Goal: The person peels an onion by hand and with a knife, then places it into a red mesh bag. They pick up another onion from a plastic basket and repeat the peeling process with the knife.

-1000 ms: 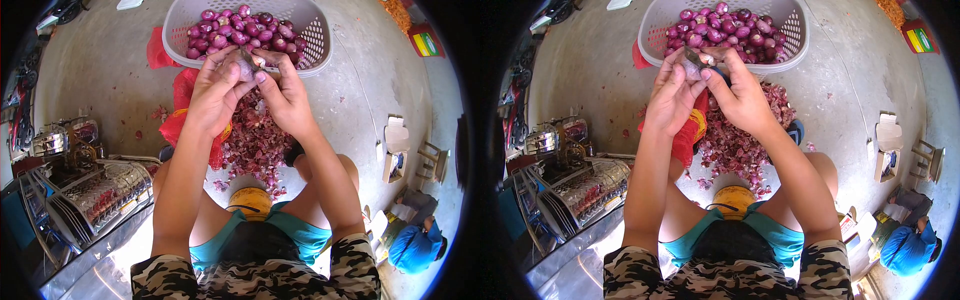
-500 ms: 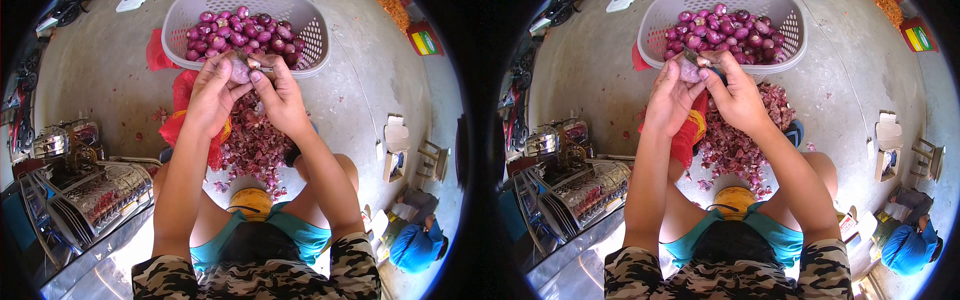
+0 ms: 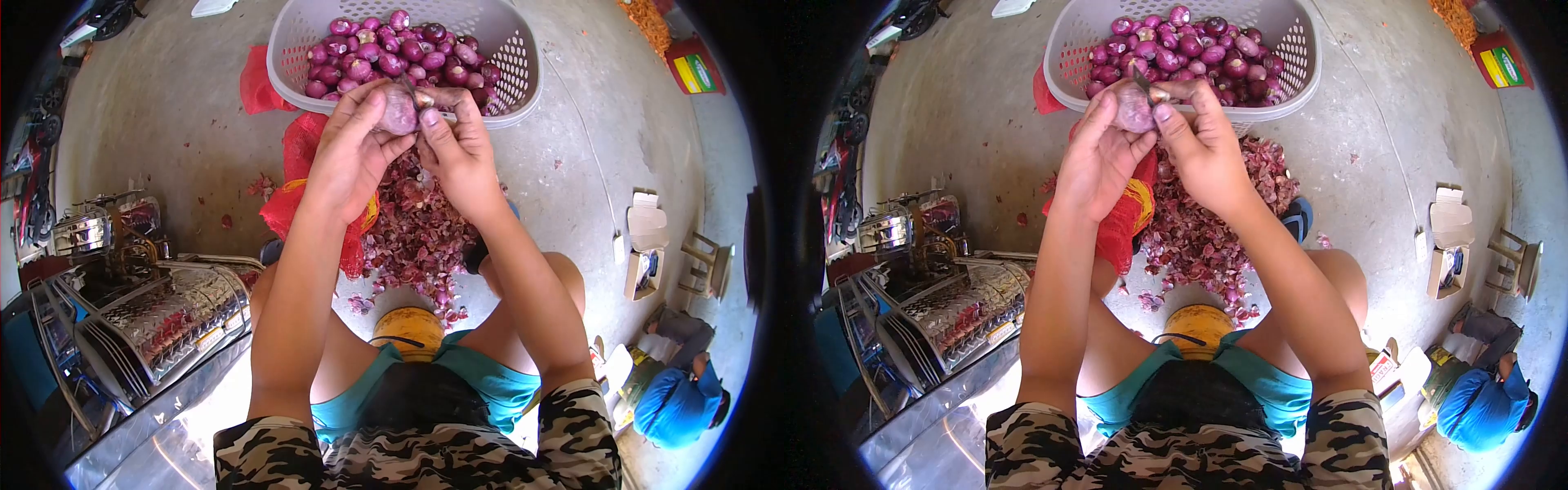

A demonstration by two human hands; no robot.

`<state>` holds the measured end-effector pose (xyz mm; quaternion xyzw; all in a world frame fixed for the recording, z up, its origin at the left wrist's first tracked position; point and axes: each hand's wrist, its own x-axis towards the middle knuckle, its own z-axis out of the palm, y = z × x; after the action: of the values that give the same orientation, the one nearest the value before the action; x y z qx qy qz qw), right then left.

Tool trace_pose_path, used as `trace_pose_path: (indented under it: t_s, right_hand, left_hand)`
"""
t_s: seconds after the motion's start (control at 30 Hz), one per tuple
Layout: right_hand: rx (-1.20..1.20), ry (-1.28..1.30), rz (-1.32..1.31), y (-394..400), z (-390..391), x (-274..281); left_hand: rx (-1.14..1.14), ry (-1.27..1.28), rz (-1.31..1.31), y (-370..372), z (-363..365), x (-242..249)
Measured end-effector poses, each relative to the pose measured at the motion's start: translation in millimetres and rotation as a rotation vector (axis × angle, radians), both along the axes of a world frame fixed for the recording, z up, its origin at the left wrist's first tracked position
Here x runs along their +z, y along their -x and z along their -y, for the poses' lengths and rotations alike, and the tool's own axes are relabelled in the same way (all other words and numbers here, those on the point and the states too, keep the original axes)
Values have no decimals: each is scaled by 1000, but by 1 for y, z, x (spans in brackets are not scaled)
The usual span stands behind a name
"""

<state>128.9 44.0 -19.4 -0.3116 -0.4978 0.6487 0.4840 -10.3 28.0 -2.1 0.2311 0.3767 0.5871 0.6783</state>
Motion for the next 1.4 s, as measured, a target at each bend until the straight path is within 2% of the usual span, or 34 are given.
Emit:
trace_pose_path:
  t_s: [0.07, 0.1, 0.23, 0.33, 0.5, 0.67, 0.8, 0.87, 0.93, 1.03, 1.07, 1.17, 1.23, 1.27, 1.37, 1.4]
  right_hand:
    - [110, 145, -178, -7, -4, 5]
    - [27, 143, -136, -1, -1, 9]
    - [2, 125, -85, -1, 0, 11]
    - [-24, 107, -41, 2, 1, 12]
    - [-57, 157, -101, 4, 4, 11]
    - [-258, 311, -142, -4, -10, 17]
    - [51, 41, 465, -31, -19, 12]
    - [74, -47, 734, -36, -16, 11]
    - [98, -182, 1001, -41, -13, 9]
    - [73, -184, 1173, -44, -11, 4]
    - [59, -156, 1132, -44, -12, 5]
    - [39, -92, 916, -41, -14, 20]
    - [52, -75, 648, -41, -13, 27]
    - [67, -133, 656, -40, -12, 27]
    - [121, -223, 627, -35, -8, 21]
    - [127, -238, 634, -34, -7, 18]
  left_hand:
    - [14, -61, 12, -1, 2, 1]
    - [23, -97, 27, -2, 3, 1]
    - [113, -246, -34, -7, 2, -2]
    - [137, -342, -214, -9, 3, -1]
    - [165, -364, -258, -12, 3, 0]
    - [170, -344, -272, -1, 2, -4]
    - [201, -255, -222, 3, 1, 8]
    - [190, -204, -281, 6, 0, 8]
    - [175, -274, -394, 6, 0, 5]
    - [179, -339, -497, 2, 0, 5]
    - [185, -354, -520, 1, 1, 5]
    - [150, -362, -823, 7, -1, -10]
    - [95, -327, -930, 8, 1, -4]
    - [66, -309, -983, 8, 1, -2]
    - [104, -426, -894, 7, -1, -7]
    - [82, -386, -832, 6, 1, -4]
